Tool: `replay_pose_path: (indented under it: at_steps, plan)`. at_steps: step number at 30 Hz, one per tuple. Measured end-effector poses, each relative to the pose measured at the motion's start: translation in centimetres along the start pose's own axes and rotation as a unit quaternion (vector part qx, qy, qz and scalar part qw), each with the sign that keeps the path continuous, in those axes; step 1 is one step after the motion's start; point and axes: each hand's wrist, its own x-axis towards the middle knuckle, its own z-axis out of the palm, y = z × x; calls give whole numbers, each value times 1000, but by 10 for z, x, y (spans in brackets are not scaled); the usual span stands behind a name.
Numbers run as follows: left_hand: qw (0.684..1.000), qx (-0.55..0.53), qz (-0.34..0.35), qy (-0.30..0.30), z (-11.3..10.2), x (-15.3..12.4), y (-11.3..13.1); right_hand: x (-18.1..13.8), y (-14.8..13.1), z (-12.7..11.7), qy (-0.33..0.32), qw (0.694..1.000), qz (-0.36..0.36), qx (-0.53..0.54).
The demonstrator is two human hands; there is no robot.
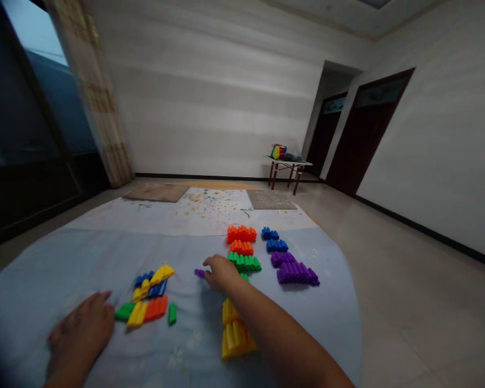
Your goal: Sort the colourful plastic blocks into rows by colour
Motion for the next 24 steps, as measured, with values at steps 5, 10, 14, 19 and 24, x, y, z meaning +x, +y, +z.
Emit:
replay_pose_path:
  at_steps: [5,10,14,19,24]
  plan:
    - [999,31,-11,5,-4,-3,6,14,-23,17,-20,999,-26,-19]
    - [999,40,-5,-6,-8,-5,7,20,-37,30,-28,998,-23,-55]
    - [999,45,-5,-9,-9,-6,8,20,-57,38,-29,997,-52,-44]
    - [999,47,2,3,-2,-6,4,26,-87,40,-45,995,-70,-61]
    - [999,38,4,10,2,-5,2,33,-105,41,-70,990,-73,-95]
